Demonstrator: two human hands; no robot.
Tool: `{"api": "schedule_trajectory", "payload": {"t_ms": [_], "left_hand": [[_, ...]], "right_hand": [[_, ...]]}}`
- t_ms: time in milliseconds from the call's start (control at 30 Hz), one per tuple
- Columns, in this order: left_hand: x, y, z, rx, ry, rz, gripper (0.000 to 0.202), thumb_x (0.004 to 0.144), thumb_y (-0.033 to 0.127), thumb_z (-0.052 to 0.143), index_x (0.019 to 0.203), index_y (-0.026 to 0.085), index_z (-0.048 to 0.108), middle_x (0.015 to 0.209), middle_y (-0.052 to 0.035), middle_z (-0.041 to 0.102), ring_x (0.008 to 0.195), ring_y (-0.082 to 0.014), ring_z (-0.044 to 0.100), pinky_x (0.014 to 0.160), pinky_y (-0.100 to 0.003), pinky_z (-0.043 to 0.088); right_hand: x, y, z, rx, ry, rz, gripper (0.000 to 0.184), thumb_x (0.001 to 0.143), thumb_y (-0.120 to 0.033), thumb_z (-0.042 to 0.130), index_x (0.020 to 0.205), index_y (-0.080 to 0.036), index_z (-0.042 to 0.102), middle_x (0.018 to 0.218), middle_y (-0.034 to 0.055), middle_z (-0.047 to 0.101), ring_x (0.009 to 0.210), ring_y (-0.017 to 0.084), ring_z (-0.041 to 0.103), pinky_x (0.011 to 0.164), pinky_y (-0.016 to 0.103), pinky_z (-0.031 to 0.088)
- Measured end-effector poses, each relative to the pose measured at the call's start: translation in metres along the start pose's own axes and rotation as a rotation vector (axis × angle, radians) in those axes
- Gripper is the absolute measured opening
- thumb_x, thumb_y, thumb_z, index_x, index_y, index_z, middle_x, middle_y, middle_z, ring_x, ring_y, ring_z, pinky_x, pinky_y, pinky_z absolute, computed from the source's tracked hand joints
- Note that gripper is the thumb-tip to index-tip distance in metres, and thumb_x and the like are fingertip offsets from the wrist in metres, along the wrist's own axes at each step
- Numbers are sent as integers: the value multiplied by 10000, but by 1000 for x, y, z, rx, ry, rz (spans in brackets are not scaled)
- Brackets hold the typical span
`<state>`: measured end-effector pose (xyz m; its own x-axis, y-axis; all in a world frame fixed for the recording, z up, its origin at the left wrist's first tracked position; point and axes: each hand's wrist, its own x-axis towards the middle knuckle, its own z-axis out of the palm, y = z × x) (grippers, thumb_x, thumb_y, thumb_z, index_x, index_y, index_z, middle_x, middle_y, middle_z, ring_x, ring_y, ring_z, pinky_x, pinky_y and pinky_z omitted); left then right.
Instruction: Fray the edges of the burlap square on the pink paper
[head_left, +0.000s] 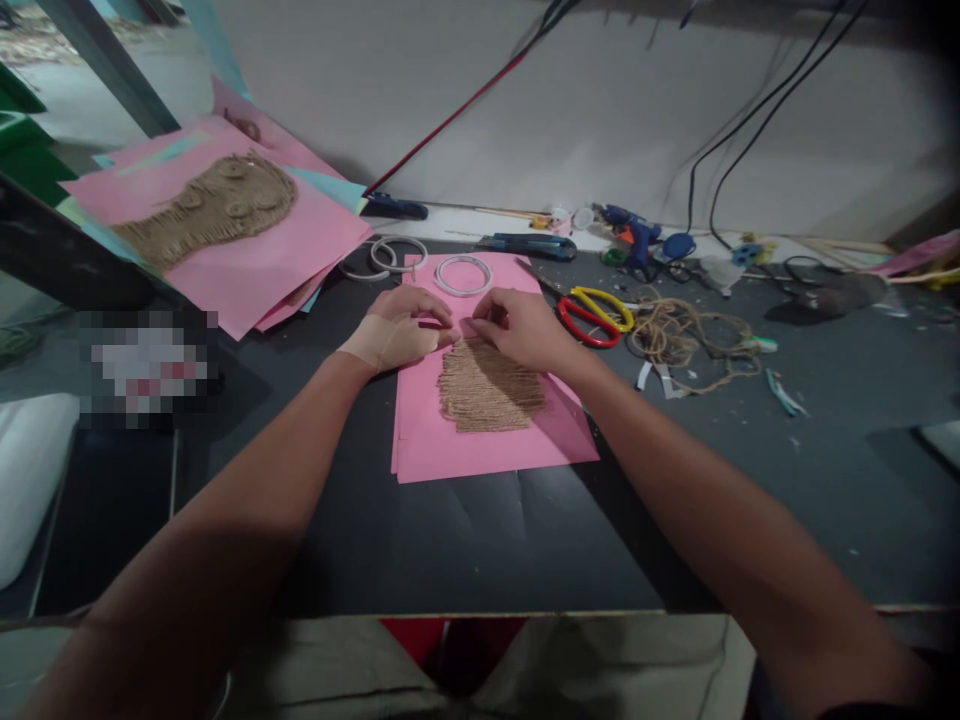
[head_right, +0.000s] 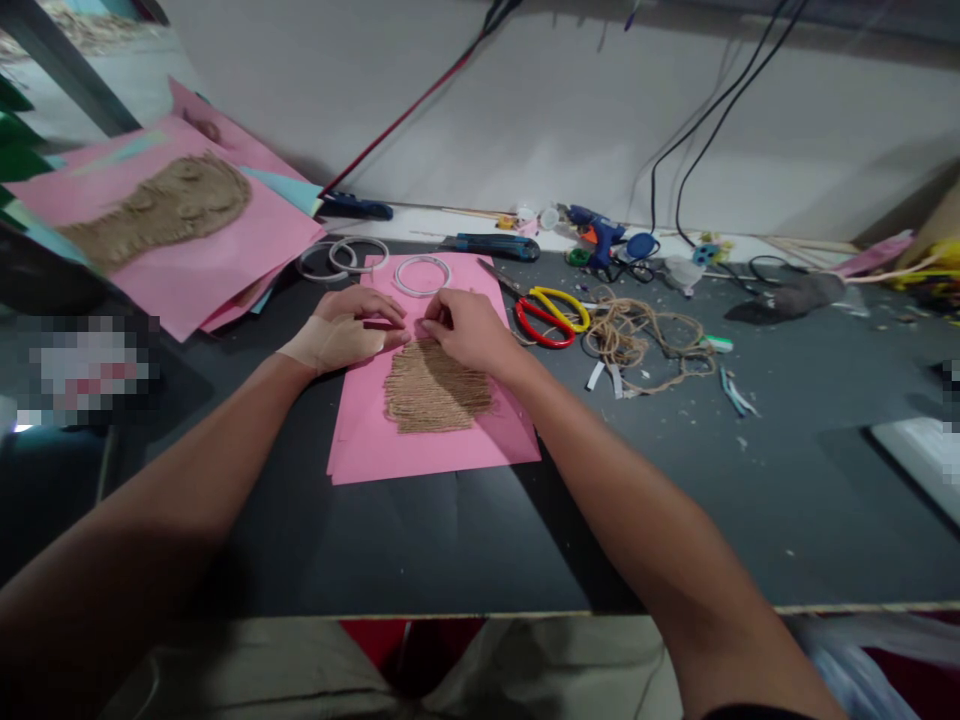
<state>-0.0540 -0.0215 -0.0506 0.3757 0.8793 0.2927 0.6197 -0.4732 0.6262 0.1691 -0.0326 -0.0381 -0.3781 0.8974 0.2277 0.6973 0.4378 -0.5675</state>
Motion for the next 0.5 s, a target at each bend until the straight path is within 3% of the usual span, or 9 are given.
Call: {"api": "schedule_trajectory", "payload": {"t_ms": [167,500], "left_hand": [[-1,-1,1,-36,11,18,86,723,301,849,754,244,792,970,-50,818,973,-227,748,910,-343,613],[0,-2,1,-14,14,29,109,732,350,825,762,249,798,969,-48,825,977,-239,756,927,-371,614]], "right_hand": [[-1,-3,5,80,24,60,99,861,-236,777,845,-186,693,802,36,728,702,172,605,697,313,444],[-2,-4,6,95,19,60,99,831,-195,784,837,-185,686,804,34,721,718,175,599,687,317,432]]}}
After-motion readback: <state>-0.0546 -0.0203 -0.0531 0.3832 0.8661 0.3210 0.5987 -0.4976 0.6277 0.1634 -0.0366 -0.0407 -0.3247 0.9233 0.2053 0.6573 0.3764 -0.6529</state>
